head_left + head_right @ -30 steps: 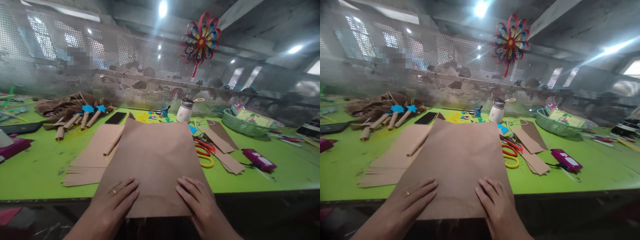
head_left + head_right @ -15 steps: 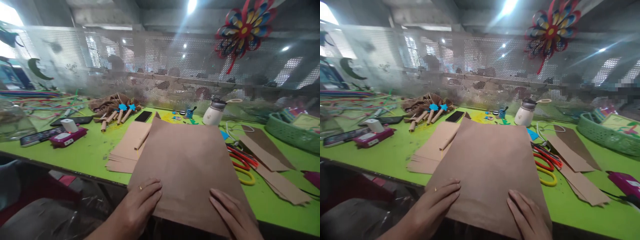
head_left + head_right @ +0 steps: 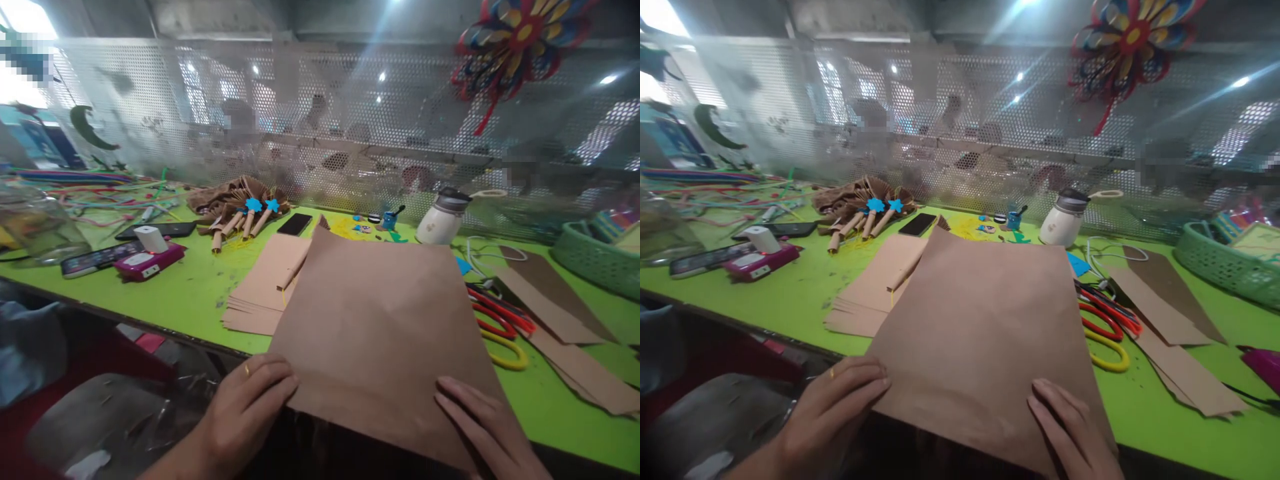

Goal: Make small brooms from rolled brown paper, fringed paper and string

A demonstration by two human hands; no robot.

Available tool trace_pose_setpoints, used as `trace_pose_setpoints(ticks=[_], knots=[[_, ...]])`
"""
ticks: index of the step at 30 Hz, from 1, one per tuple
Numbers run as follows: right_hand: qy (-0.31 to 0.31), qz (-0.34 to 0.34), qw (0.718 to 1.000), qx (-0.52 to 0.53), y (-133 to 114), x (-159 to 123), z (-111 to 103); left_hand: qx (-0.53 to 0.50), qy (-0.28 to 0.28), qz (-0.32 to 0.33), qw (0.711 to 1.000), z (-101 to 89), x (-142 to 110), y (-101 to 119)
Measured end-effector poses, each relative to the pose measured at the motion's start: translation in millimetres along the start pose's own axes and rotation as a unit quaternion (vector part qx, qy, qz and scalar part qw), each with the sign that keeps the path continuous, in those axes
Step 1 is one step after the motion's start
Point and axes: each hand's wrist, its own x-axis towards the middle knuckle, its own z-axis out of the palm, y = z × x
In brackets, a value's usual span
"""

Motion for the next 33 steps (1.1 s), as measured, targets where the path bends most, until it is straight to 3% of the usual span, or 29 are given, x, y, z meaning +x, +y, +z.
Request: trace_pose_setpoints(ticks=[6, 12, 16, 21, 25, 28, 33], knots=[[-0.065, 0.037, 0.997, 0.013, -5, 6, -19, -0.039, -0.046, 0.014, 0.998, -15.1, 6, -15], [-0.101, 0.052, 0.992, 0.048, 19, 6, -49, -0.089, -0.080, -0.023, 0.992, -22.6, 24, -17], [-0.096, 0.136, 0.979, 0.114, 40, 8, -65, -0.119, -0.128, -0.118, 0.978, -27.0, 44, -22], [-0.086, 0.321, 0.928, 0.165, 56, 13, -58, -0.112, -0.206, -0.298, 0.925, -22.1, 70, -32], [-0.081, 0.410, 0.890, 0.181, 59, 22, -48, -0.092, -0.245, -0.338, 0.904, -16.0, 84, -39], [-0.061, 0.422, 0.887, 0.174, 57, 28, -43, -0.079, -0.250, -0.335, 0.905, -12.6, 88, -43], [-0.024, 0.382, 0.919, 0.095, 51, 27, -38, -0.076, -0.235, -0.339, 0.908, -9.2, 88, -45]])
